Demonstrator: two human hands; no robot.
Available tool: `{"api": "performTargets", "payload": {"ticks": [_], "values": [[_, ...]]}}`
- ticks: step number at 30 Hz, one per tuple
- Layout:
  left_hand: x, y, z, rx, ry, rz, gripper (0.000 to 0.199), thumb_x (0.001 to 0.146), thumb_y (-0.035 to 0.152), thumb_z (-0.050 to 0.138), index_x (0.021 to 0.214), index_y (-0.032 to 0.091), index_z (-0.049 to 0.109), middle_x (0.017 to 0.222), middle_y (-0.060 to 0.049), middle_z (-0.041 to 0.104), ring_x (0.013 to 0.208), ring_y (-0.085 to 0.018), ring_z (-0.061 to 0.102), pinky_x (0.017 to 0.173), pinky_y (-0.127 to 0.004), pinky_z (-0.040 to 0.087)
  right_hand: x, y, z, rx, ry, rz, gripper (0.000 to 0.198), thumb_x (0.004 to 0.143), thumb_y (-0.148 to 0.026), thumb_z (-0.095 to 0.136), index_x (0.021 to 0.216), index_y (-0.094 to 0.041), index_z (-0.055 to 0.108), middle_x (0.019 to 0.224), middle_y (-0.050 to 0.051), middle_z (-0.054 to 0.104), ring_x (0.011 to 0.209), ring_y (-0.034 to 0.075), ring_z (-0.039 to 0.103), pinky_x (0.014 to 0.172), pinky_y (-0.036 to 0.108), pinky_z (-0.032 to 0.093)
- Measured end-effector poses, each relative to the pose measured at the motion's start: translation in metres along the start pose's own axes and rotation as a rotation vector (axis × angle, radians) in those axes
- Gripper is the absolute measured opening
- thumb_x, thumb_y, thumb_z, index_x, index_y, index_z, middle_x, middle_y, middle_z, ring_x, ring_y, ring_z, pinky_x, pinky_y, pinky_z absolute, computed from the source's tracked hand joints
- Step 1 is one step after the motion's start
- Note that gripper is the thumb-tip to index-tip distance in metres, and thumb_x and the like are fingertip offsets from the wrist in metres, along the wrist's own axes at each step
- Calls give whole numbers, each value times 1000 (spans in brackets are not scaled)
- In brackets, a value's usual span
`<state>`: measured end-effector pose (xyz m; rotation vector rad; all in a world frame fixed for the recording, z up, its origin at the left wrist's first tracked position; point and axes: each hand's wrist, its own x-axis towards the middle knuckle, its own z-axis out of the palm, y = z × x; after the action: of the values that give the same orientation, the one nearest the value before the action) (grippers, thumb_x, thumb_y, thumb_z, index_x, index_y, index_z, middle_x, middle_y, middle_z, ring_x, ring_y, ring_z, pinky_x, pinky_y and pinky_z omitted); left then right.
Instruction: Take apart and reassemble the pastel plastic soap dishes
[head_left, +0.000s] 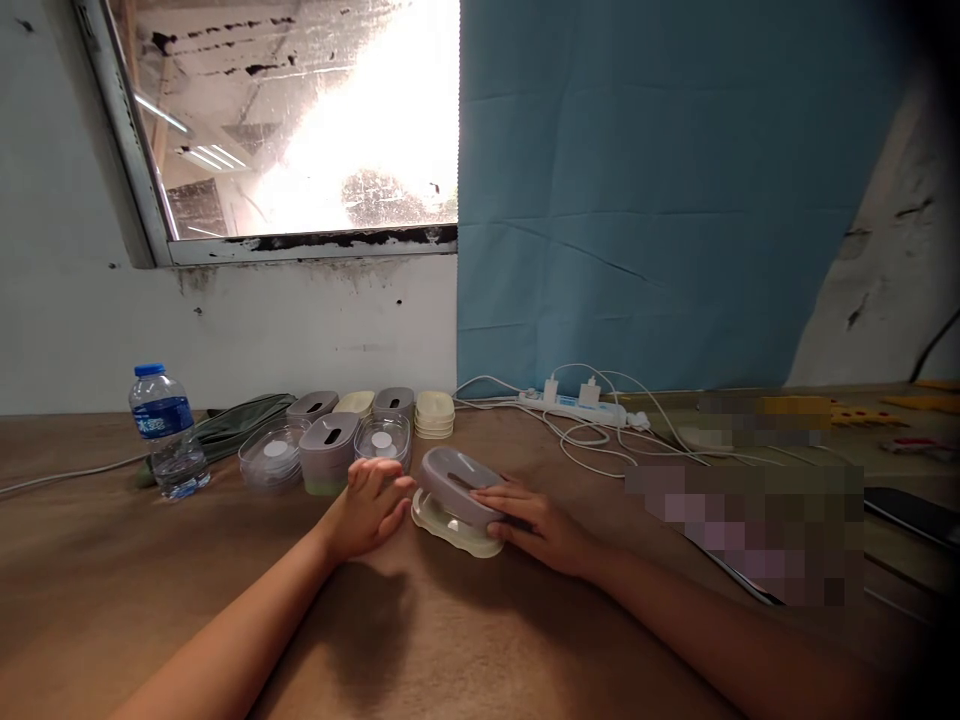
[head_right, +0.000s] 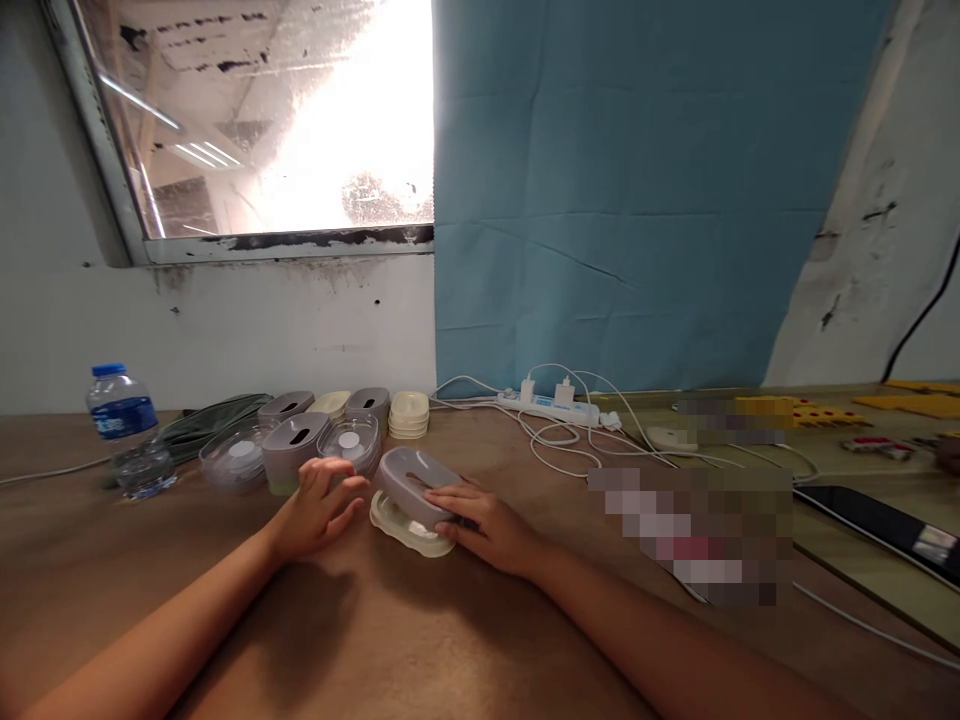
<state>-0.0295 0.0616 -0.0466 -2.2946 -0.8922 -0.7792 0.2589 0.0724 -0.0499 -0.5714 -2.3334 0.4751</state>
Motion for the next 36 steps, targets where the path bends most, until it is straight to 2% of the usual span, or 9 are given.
{"api": "performTargets", "payload": {"ticks": [2,4,7,10,14,18,24,31,36], "values": [[4,8,-4,-93,-63,135,22,85,19,42,100,17,58,94,-8,58,93,-19,51,88,-35,37,0,2,0,51,140,66,34,85,-31,55,119,-26,57,121,5,58,112,23,51,100,42,37],[7,12,-5,-175,-150,230,25,84,16,41,105,17,56,97,-7,60,94,-18,52,90,-33,38,0,6,-1,94,287,141,33,83,-33,57,114,-26,60,118,5,59,111,24,52,98,40,40],[10,11,-2,-258,-245,212,33,84,15,41,115,17,51,108,-9,59,103,-19,51,93,-34,38,1,13,-2,137,458,249,30,78,-38,62,105,-24,66,111,4,63,106,25,55,96,39,41],[9,7,1,-318,-296,146,31,85,13,39,112,17,55,106,-9,61,102,-19,53,93,-36,40,3,22,-2,160,556,345,31,75,-40,65,100,-22,68,107,4,65,103,27,57,94,40,42],[7,6,0,-386,-315,134,29,86,12,40,106,19,60,99,-7,63,95,-18,54,88,-33,42,7,34,-2,167,625,436,37,73,-44,66,100,-19,68,100,5,68,95,28,61,86,42,47],[8,16,-2,-383,-315,181,30,88,16,41,113,21,57,100,-7,61,95,-18,53,89,-34,41,12,45,-4,167,702,495,41,71,-48,65,97,-17,68,95,7,70,87,27,64,77,40,51],[14,35,-7,-319,-363,211,28,91,19,39,116,20,53,100,-6,60,92,-18,51,89,-31,40,39,60,-20,78,757,472,43,74,-49,59,96,-14,68,94,8,70,87,26,64,78,38,49],[21,40,2,-338,-301,96,29,92,24,38,115,17,54,100,-7,60,89,-17,53,85,-30,41,115,56,-37,-113,760,374,38,72,-43,61,96,-14,70,93,7,71,86,24,64,76,32,48],[56,34,13,-331,-139,-89,26,92,21,38,108,18,58,95,-6,60,88,-17,55,86,-32,39,145,37,-57,-262,803,356,38,77,-42,58,102,-15,68,95,7,70,88,23,64,74,29,48]]}}
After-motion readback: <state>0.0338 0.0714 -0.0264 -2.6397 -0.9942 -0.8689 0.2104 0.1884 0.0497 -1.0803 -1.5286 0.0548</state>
